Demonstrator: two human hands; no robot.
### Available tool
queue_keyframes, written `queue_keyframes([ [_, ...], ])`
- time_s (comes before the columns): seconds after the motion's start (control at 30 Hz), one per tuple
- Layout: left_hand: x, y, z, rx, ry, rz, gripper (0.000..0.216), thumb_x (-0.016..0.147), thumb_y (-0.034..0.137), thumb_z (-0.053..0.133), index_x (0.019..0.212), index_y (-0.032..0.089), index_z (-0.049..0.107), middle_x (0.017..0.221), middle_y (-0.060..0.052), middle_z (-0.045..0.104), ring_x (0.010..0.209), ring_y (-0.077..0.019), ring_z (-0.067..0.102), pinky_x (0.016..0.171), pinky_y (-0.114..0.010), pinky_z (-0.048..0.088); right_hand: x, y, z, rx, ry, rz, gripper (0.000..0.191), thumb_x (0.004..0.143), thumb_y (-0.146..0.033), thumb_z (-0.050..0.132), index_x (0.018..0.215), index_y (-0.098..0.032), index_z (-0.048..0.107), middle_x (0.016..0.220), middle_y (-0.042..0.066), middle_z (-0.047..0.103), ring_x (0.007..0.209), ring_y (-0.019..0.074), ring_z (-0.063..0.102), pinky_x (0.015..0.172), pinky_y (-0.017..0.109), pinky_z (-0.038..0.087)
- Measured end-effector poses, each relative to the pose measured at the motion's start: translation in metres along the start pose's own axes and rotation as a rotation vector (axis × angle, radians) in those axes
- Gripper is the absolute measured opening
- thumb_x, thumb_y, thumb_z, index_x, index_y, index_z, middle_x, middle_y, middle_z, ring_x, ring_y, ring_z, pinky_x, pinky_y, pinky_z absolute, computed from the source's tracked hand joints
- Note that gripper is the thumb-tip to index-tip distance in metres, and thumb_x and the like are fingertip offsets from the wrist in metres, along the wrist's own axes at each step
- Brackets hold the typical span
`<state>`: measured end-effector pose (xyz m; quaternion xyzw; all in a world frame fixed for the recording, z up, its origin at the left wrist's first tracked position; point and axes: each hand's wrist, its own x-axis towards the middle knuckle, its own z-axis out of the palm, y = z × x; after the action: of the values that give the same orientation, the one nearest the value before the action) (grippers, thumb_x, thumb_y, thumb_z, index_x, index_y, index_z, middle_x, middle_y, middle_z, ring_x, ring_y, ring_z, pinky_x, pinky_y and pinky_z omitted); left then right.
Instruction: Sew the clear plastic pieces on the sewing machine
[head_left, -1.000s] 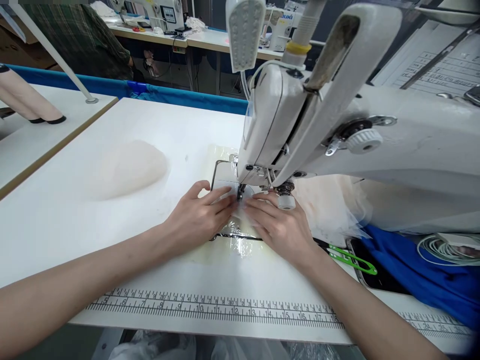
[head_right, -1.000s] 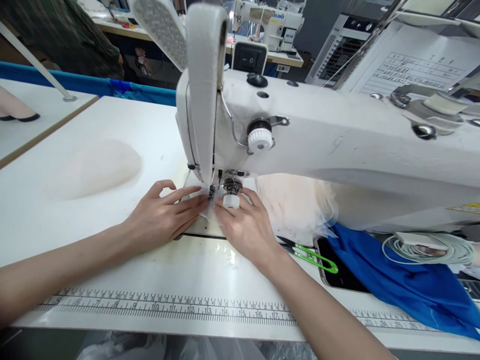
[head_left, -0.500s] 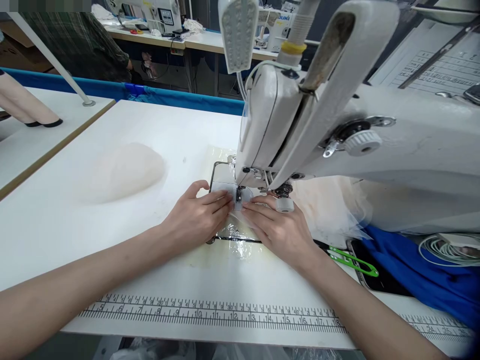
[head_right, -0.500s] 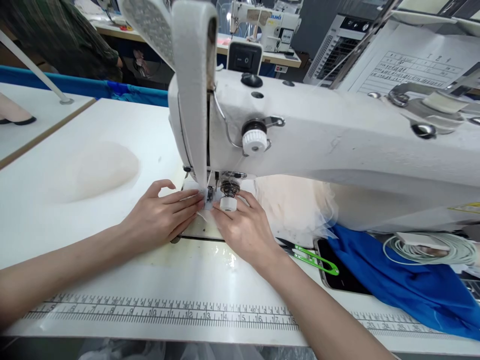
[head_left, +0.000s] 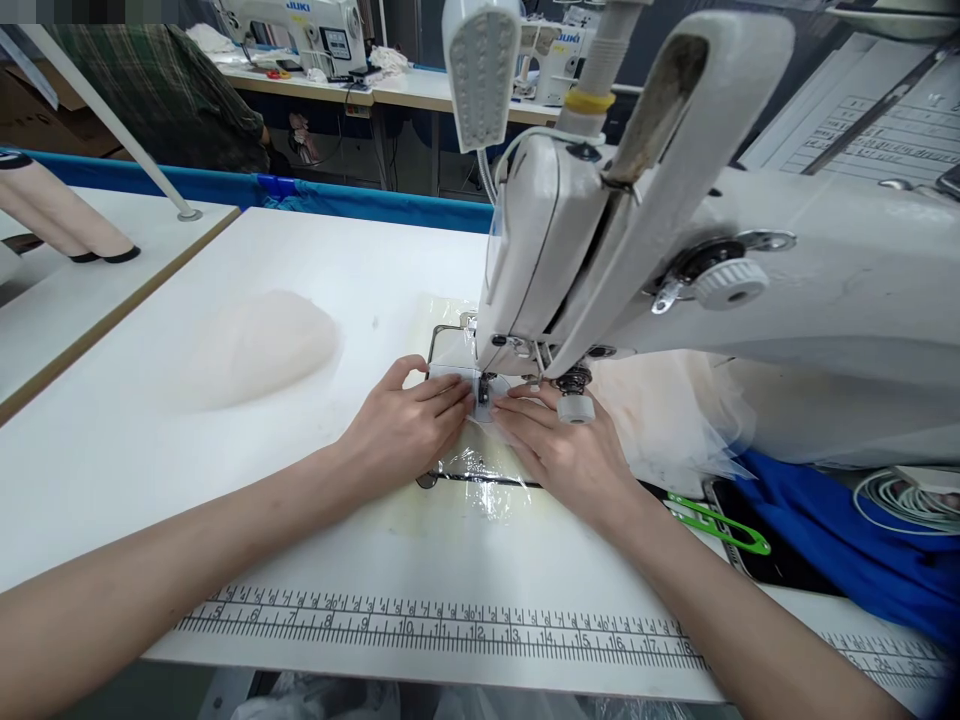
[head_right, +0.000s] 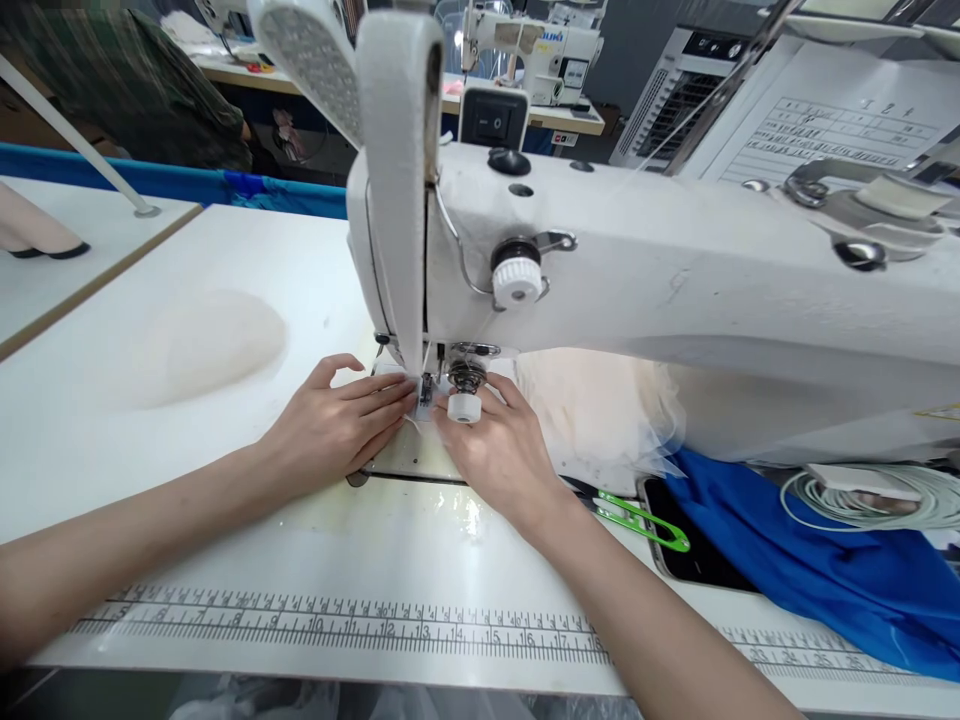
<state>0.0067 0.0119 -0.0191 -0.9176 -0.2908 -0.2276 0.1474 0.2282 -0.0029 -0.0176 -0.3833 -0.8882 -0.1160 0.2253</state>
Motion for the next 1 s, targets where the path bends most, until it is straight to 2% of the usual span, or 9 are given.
queue_keyframes([
  [0.13, 0.0004, 0.0003, -0.0002, 0.012, -0.009, -0.013, 0.026, 0.097, 0.012, 0.043, 0.110, 0.015, 0.065, 0.111, -0.006, 0.072, 0.106, -0.0184, 0.066, 0.097, -0.042, 0.039, 0.0007, -0.0002, -0.0001, -0.012, -0.003, -0.006, 0.018, 0.091, -0.018, 0.058, 0.101, -0.020, 0.073, 0.105, 0.007, 0.074, 0.100, 0.0219, 0.066, 0.092, 0.040, 0.051],
  [0.33, 0.0000, 0.0010, -0.0010, 0.001, -0.032, -0.042, 0.028, 0.098, 0.013, 0.041, 0.113, 0.017, 0.064, 0.113, -0.005, 0.072, 0.109, -0.0184, 0.066, 0.099, -0.043, 0.039, 0.0012, -0.0017, -0.0026, -0.017, -0.023, 0.008, 0.019, 0.090, -0.017, 0.060, 0.103, -0.021, 0.073, 0.099, 0.006, 0.076, 0.096, 0.0224, 0.067, 0.094, 0.042, 0.050],
  [0.53, 0.0010, 0.0005, -0.0003, -0.013, 0.018, -0.020, 0.026, 0.095, 0.013, 0.047, 0.113, 0.016, 0.065, 0.109, -0.006, 0.073, 0.104, -0.0198, 0.068, 0.097, -0.043, 0.042, -0.0008, -0.0020, -0.0001, -0.050, -0.023, 0.022, 0.021, 0.089, -0.015, 0.060, 0.104, -0.023, 0.073, 0.093, 0.004, 0.077, 0.086, 0.0198, 0.069, 0.096, 0.042, 0.047],
  [0.63, 0.0019, 0.0012, -0.0005, 0.013, 0.020, -0.022, 0.026, 0.096, 0.012, 0.045, 0.112, 0.015, 0.066, 0.109, -0.006, 0.073, 0.104, -0.0186, 0.068, 0.097, -0.043, 0.041, -0.0009, -0.0007, 0.0020, -0.045, -0.017, 0.020, 0.022, 0.089, -0.014, 0.060, 0.103, -0.024, 0.073, 0.089, 0.003, 0.077, 0.086, 0.0192, 0.069, 0.094, 0.039, 0.047],
  [0.77, 0.0024, 0.0016, -0.0010, 0.014, 0.023, -0.026, 0.025, 0.096, 0.013, 0.046, 0.112, 0.015, 0.066, 0.110, -0.006, 0.073, 0.104, -0.0190, 0.068, 0.097, -0.043, 0.041, 0.0003, 0.0010, 0.0030, -0.065, 0.010, -0.030, 0.020, 0.086, -0.010, 0.061, 0.100, -0.019, 0.073, 0.086, 0.005, 0.077, 0.087, 0.0198, 0.068, 0.093, 0.038, 0.046],
  [1.0, 0.0043, 0.0037, -0.0050, 0.044, 0.022, -0.017, 0.024, 0.097, 0.017, 0.045, 0.111, 0.017, 0.065, 0.113, -0.005, 0.072, 0.103, -0.0188, 0.068, 0.099, -0.042, 0.040, 0.0009, 0.0002, -0.0005, -0.110, -0.001, -0.037, 0.024, 0.088, -0.007, 0.053, 0.093, -0.020, 0.073, 0.085, 0.003, 0.077, 0.082, 0.0177, 0.066, 0.097, 0.036, 0.042],
])
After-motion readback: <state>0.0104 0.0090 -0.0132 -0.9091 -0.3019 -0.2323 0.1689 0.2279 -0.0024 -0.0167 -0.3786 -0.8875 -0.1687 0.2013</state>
